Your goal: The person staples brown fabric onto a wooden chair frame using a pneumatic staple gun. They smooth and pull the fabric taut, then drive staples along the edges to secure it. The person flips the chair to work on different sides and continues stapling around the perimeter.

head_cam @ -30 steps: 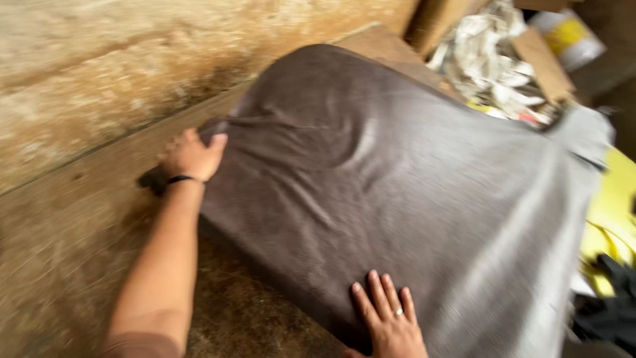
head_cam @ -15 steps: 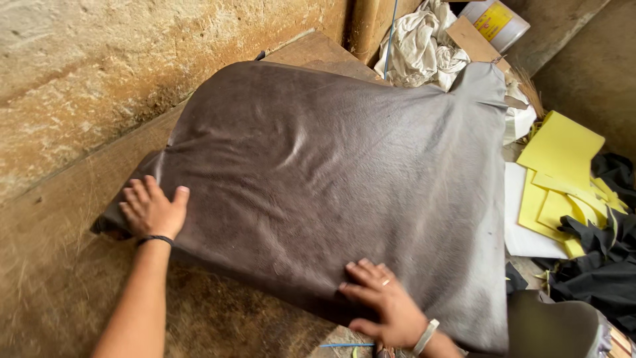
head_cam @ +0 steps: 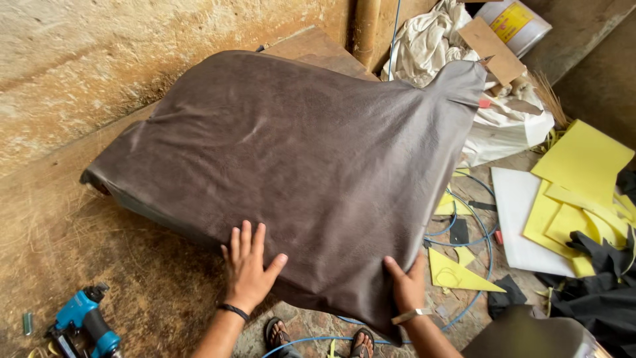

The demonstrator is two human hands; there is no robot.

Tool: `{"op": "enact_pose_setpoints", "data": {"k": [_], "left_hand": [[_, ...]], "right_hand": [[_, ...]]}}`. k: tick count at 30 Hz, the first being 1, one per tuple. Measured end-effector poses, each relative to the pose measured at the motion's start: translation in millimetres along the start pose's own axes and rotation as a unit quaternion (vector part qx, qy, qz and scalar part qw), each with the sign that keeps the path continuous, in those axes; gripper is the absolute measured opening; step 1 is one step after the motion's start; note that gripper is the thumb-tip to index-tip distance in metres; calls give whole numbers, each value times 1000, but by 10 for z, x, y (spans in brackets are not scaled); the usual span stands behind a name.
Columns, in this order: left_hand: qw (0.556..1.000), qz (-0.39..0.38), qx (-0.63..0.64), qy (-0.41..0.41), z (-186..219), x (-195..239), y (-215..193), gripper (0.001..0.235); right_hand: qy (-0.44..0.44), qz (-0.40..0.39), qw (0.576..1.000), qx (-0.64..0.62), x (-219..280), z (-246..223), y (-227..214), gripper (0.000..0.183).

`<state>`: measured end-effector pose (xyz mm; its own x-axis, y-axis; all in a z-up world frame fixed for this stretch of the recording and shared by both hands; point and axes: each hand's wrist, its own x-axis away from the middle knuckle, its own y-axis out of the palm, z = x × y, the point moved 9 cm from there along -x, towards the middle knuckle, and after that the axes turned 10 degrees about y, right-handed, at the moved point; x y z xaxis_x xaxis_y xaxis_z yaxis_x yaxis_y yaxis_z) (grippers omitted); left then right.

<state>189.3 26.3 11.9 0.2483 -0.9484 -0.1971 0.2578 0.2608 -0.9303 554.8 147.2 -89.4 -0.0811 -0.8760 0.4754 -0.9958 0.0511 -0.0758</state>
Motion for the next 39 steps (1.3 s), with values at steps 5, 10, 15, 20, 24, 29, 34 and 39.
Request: {"op": "enact_pose_setpoints", "data": {"k": [5,10,15,20,24,29,34,39], "left_hand": [[998,-3,-25,-55,-590,-5,-246,81],[997,34,-70,28,17,359,-226,97],[976,-99,84,173,1089,1096,-115,105],[947,-226,-32,227,1135,1392,21,106],[945,-48,-117,303,1116,1364,-101,82],[942,67,102,313,911,1549,-333,29],[956,-47,110,269,774,1292,-27,12],[951,-116,71,280,891,907,-11,10]], "right_hand": [[-5,-94,995,9,711,8,631,115],[-186,-263,935,150,1261,-30,742,126],[-275,-172,916,235,1377,-227,284,103],[-497,-128,801,310,2059,-377,340,97],[-580,-47,729,361,2465,-507,430,79],[-603,-81,702,370,2877,-424,601,44],[-413,-107,789,443,2420,-144,839,21],[-282,-169,782,530,1964,-166,1090,20]]}}
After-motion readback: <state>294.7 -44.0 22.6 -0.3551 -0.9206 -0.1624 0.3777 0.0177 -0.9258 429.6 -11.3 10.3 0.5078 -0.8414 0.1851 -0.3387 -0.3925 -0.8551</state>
